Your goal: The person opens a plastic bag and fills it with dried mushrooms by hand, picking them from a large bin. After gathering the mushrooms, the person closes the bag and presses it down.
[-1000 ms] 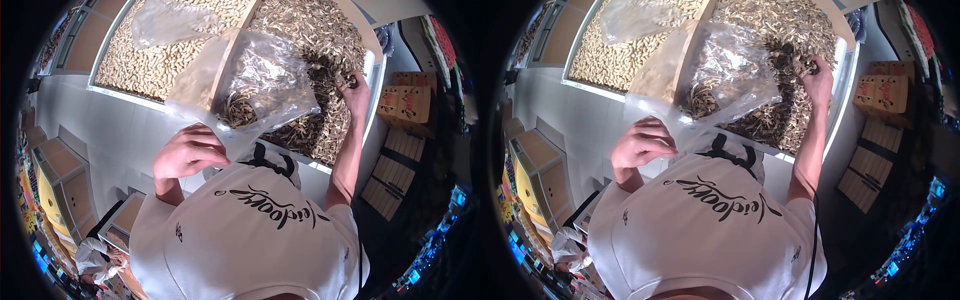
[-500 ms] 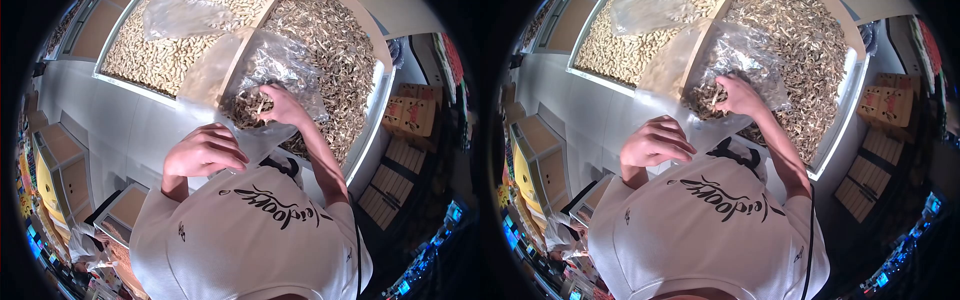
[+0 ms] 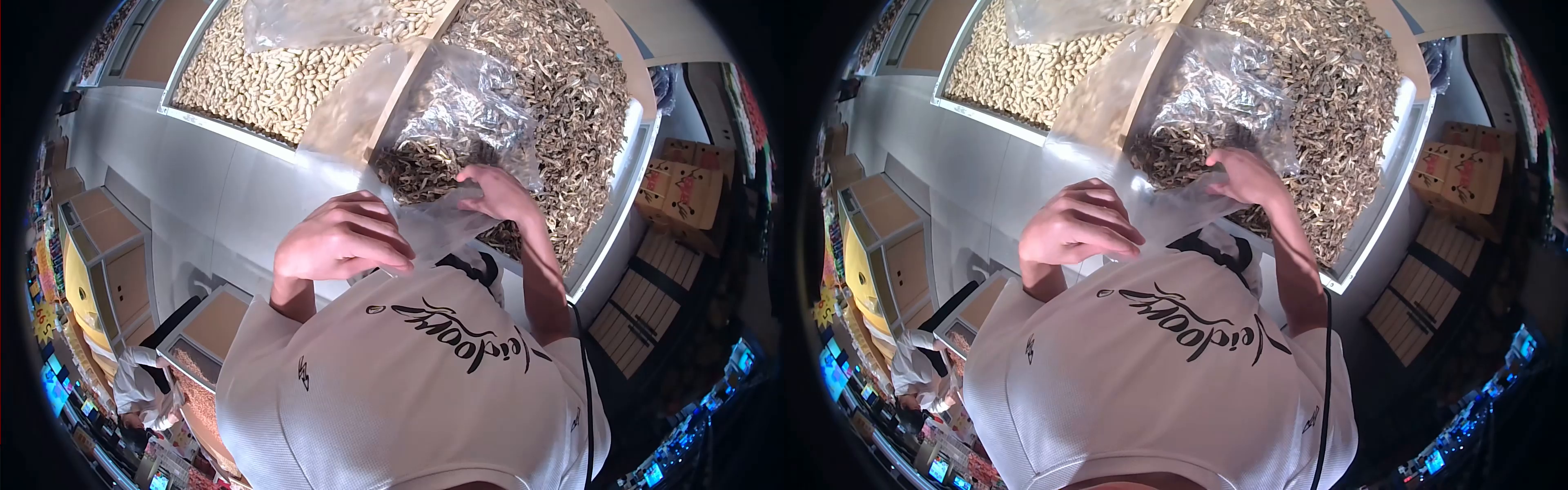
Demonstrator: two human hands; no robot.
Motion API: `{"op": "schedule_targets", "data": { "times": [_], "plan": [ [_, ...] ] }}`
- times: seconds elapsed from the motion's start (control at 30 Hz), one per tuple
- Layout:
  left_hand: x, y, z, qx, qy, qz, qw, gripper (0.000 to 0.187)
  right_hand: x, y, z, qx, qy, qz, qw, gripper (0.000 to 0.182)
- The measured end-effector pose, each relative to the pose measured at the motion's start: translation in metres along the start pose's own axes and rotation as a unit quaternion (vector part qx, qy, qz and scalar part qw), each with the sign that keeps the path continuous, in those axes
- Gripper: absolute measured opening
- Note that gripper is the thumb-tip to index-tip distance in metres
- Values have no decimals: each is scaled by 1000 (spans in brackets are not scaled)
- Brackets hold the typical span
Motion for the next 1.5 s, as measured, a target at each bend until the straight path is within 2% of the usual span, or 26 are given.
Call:
{"op": "schedule_targets", "data": {
  "times": [0.1,0.17,0.23,0.27,0.33,0.4,0.47,0.53,0.57,0.67,0.7,0.73,0.83,0.9,0.97,1.0,1.07,1.1,1.13,1.17,1.23,1.33,1.4,1.43,1.47,1.5],
  "plan": [
    [4,18,-33,34,-41,-34,998,14,19,16,5,-35,33,44,998,54],
    [-2,56,-66,218,-27,-56,974,20,27,29,8,-48,33,82,995,53],
    [-59,125,-89,467,77,14,881,24,35,39,13,-49,30,109,992,50],
    [-87,149,-95,548,102,-5,830,19,40,42,14,-47,28,122,991,48],
    [-138,184,-83,564,145,-202,787,21,51,46,24,-27,-18,123,992,47],
    [-172,200,-41,403,127,-472,774,20,52,51,25,0,-44,127,991,47],
    [-194,207,3,157,129,-554,807,29,38,57,13,28,-50,134,989,46],
    [-199,185,38,133,277,-529,791,35,17,63,-8,22,-144,129,981,47],
    [-198,173,50,142,281,-514,798,36,10,64,-13,20,-189,125,974,48],
    [-196,138,72,180,266,-463,826,37,-11,71,-13,109,-167,-89,976,48],
    [-198,126,73,196,248,-444,839,37,-23,70,-11,80,-211,-39,973,51],
    [-199,117,74,211,228,-424,851,36,-27,67,-8,98,-155,-57,981,50],
    [-201,103,84,341,460,-353,740,41,-29,65,-1,138,-36,-88,986,41],
    [-216,108,82,221,317,-375,843,66,-30,65,2,142,-30,-88,985,28],
    [-254,130,88,238,362,-365,824,86,-38,66,4,145,-13,-96,985,20],
    [-288,148,101,314,476,-338,748,95,-44,71,1,145,3,-103,984,19],
    [-306,151,106,313,408,-356,780,108,-53,76,-1,118,-26,-102,987,15],
    [-302,139,107,229,216,-389,866,114,-54,76,8,118,-13,-112,987,15],
    [-295,122,106,134,11,-401,906,119,-54,75,18,119,0,-123,985,15],
    [-249,83,99,221,153,-315,910,119,-59,74,18,99,1,-131,986,16],
    [-239,55,90,216,190,-282,915,119,-68,75,20,58,2,-143,988,19],
    [-240,51,91,209,289,-346,868,122,-65,69,31,31,-11,-110,993,30],
    [-254,63,95,190,164,-335,908,122,-66,66,27,27,-90,-129,987,34],
    [-260,71,94,163,23,-305,938,117,-59,70,21,28,-123,-126,984,37],
    [-251,75,89,147,-31,-287,946,117,-51,77,11,65,-184,-134,972,36],
    [-241,75,82,135,0,-279,951,120,-41,82,1,105,-242,-142,954,35]
  ]
}}
Point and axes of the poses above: each hand's wrist, its own y-axis away from the middle knuckle, its own z-axis out of the palm, x = y × z, the point moved 3 cm from there along -y, towards the middle knuckle, and after that the axes turned 7 degrees about y, right-handed, at the moved point
